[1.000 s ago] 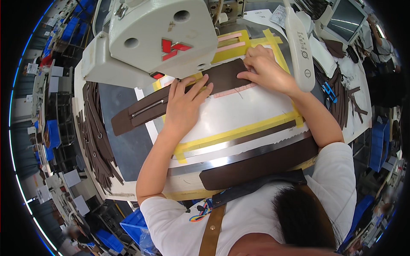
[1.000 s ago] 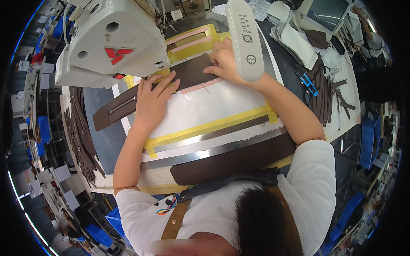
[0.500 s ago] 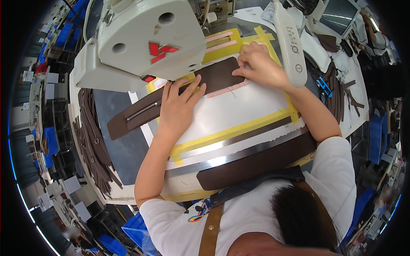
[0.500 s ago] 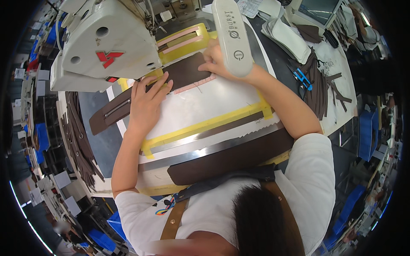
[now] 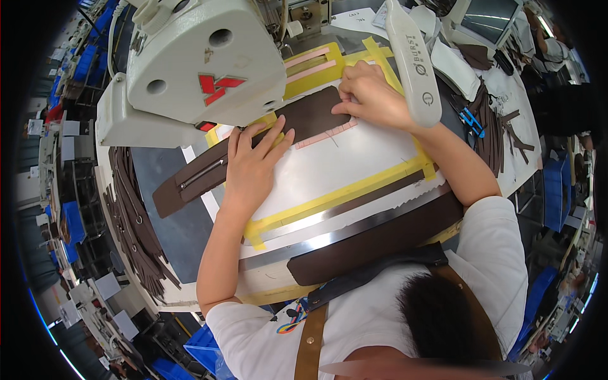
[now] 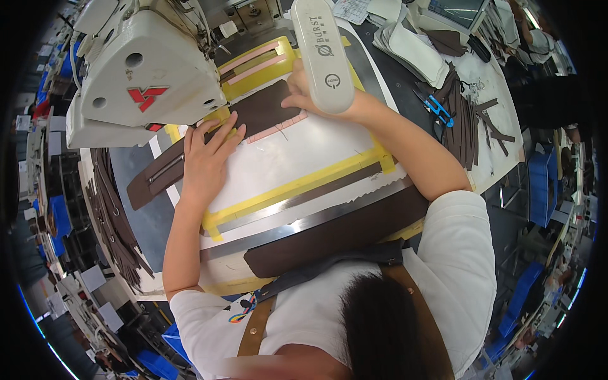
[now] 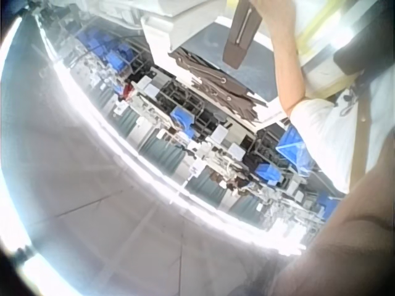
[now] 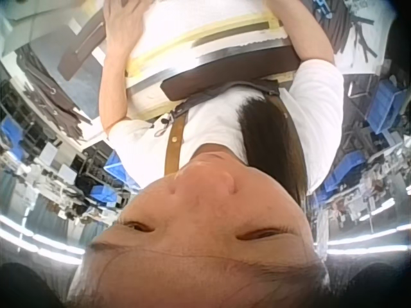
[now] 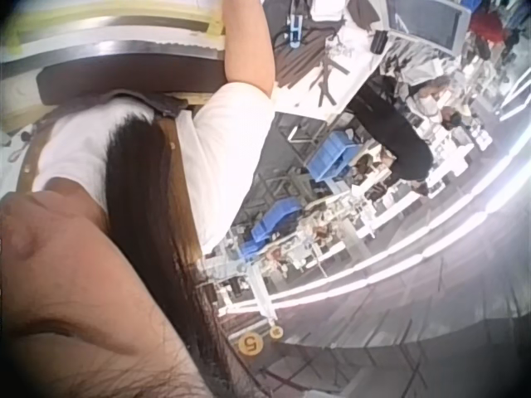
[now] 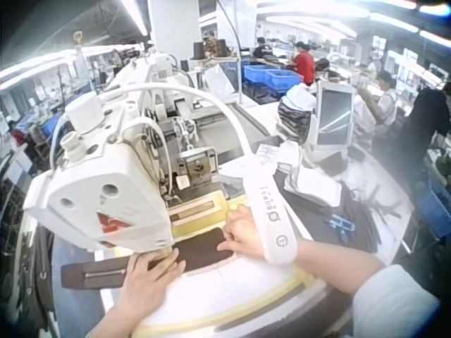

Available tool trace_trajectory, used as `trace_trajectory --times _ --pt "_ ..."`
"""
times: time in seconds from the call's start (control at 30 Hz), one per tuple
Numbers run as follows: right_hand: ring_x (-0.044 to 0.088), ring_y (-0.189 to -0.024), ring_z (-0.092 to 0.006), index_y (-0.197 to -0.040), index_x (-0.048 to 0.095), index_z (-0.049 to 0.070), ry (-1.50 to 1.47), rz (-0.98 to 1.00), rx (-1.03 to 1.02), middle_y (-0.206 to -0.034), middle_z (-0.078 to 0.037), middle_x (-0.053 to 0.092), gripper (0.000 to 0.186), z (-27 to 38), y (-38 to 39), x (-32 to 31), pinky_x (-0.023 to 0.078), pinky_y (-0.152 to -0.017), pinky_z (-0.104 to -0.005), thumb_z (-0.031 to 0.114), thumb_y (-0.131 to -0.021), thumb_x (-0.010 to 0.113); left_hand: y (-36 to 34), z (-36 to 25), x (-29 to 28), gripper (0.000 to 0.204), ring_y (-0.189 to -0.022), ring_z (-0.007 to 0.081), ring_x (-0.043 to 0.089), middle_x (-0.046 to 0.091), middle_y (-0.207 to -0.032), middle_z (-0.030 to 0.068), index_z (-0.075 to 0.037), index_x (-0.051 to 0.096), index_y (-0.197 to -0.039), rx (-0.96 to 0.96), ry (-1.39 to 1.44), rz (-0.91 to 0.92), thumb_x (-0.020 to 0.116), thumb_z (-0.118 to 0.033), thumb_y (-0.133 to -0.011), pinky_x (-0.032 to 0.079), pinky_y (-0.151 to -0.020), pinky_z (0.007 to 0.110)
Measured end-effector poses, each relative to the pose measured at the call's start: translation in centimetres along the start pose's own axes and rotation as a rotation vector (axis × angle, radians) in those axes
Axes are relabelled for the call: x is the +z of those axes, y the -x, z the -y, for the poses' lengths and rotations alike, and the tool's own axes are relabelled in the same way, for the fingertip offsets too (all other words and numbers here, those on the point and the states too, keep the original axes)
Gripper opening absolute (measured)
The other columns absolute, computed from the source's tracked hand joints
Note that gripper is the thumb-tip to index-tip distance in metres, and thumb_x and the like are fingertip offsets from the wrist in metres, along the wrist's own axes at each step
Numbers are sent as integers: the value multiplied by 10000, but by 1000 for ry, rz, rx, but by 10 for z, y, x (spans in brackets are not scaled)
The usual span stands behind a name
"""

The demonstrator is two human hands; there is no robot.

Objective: The person sews pieces of brown leather together using an industrial sewing machine.

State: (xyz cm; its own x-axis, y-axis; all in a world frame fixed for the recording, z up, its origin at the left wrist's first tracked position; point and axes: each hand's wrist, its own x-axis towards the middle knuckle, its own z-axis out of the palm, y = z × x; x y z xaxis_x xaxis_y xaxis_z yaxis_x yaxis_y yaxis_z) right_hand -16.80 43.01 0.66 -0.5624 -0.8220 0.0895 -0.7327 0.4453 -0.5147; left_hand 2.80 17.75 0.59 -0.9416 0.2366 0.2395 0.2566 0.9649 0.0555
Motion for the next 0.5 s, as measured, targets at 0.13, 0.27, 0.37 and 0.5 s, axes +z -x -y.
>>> trace_trajectory --times 0.13,0.27,0.37,0.5 --pt "541 -980 -316 -771 616 52 16 20 22 -954 -92 610 320 1 -1 -9 434 -906 -425 245 -868 852 0 2 -1 504 -1334 310 527 613 -1538 -14 -178 708 -1362 16 8 -23 648 -25 -886 359 -1157 546" --pt "589 -991 -343 -890 656 28 18 -189 -45 -1010 -121 636 254 18 0 -8 487 -878 -432 196 -866 845 -1 0 -5 500 -1328 312 534 621 -1527 -4 -160 713 -1335 20 27 -28 644 -12 -863 372 -1139 533" --pt "633 -1117 -368 -1085 692 13 -106 -176 -303 -1155 -153 674 260 40 -3 18 520 -960 -446 158 -900 805 -2 1 0 494 -1329 312 535 632 -1509 1 -150 715 -1321 42 48 -63 638 -2 -856 379 -1130 528" --pt "611 -1313 -368 -1298 686 22 -105 -114 -453 -1456 -149 631 377 58 -1 39 507 -1115 -449 132 -943 752 0 2 2 492 -1325 313 537 634 -1500 5 -154 718 -1313 29 51 -61 640 2 -853 377 -1136 530"
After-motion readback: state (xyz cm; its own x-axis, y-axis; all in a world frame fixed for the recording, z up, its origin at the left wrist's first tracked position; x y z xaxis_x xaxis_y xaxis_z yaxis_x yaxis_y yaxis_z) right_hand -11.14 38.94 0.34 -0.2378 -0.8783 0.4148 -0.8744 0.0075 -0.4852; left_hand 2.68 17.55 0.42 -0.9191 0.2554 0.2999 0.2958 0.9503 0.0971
